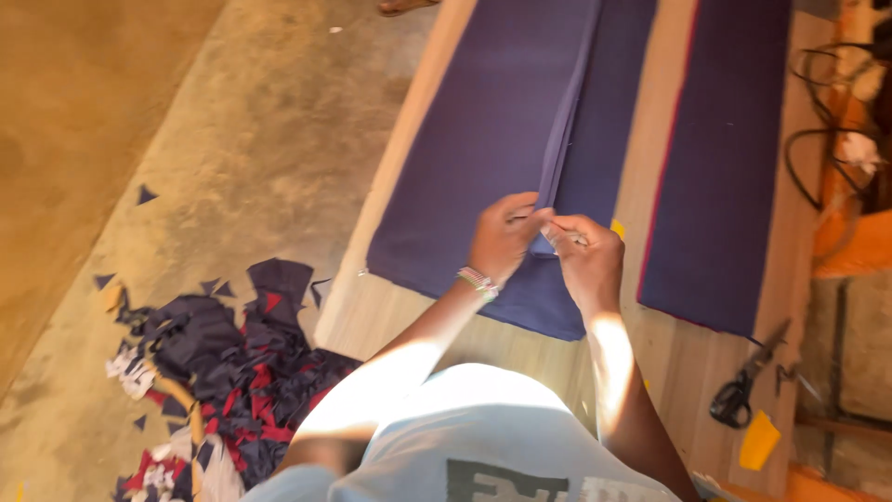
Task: Aligning and folding large pieces of blue fabric on a cutting table
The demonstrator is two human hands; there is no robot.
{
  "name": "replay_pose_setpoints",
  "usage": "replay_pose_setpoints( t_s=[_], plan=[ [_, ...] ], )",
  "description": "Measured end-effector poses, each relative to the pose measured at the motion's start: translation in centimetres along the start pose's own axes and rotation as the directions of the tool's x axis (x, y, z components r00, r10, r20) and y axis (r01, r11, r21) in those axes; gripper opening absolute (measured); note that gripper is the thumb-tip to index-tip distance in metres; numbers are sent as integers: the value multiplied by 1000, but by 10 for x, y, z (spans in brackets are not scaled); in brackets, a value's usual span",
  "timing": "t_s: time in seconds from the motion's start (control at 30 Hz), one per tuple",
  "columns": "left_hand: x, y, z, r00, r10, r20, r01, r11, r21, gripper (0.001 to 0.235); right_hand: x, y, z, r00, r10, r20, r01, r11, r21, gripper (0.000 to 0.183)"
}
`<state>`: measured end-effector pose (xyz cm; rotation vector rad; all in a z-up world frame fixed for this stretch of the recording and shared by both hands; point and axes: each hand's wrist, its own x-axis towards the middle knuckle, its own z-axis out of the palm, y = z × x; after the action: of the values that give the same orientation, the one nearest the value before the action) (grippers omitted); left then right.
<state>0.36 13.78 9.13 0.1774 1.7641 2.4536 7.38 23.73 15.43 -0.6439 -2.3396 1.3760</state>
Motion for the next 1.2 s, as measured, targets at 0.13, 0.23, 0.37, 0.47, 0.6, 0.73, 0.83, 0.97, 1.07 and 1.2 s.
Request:
replay_pose_setpoints(
  t_s=[0.13,0.23,0.37,0.47,0.6,0.73,0.83,0.97,1.07,1.2],
  plan=[
    [27,-43,-2,981,-148,-124,147,989,-19,7,4,24,24,1000,-1,26,-1,996,91,14],
    [39,-62,-34,952,-49,-304,77,994,81,9,-7,37,11,1000,29,-5,-27,975,219,20],
    [42,-69,-113,887,28,-461,172,907,386,8,-28,96,-20,988,136,-70,-113,959,260,28],
    [30,-66,-161,824,-25,-567,320,845,428,12,-51,148,-35,966,245,-84,-224,952,206,26],
    [6,-17,-172,756,-176,-630,441,848,293,13,-84,146,-43,935,335,-114,-318,937,142,23],
    [-3,-4,-170,704,-238,-669,489,845,214,16,-90,161,-43,877,467,-117,-456,883,110,29],
    [-6,-25,-185,737,-67,-673,411,835,367,10,-91,162,-41,857,502,-118,-487,863,135,25],
    [-14,-28,-193,740,-2,-672,361,845,395,13,-92,148,-40,842,525,-127,-516,851,96,21],
    [-20,-16,-189,716,-110,-689,366,900,236,17,-93,136,-40,833,535,-138,-531,845,65,14],
    [-28,-8,-185,689,-206,-695,308,951,24,20,-94,137,-43,834,534,-140,-533,845,45,5]
  ],
)
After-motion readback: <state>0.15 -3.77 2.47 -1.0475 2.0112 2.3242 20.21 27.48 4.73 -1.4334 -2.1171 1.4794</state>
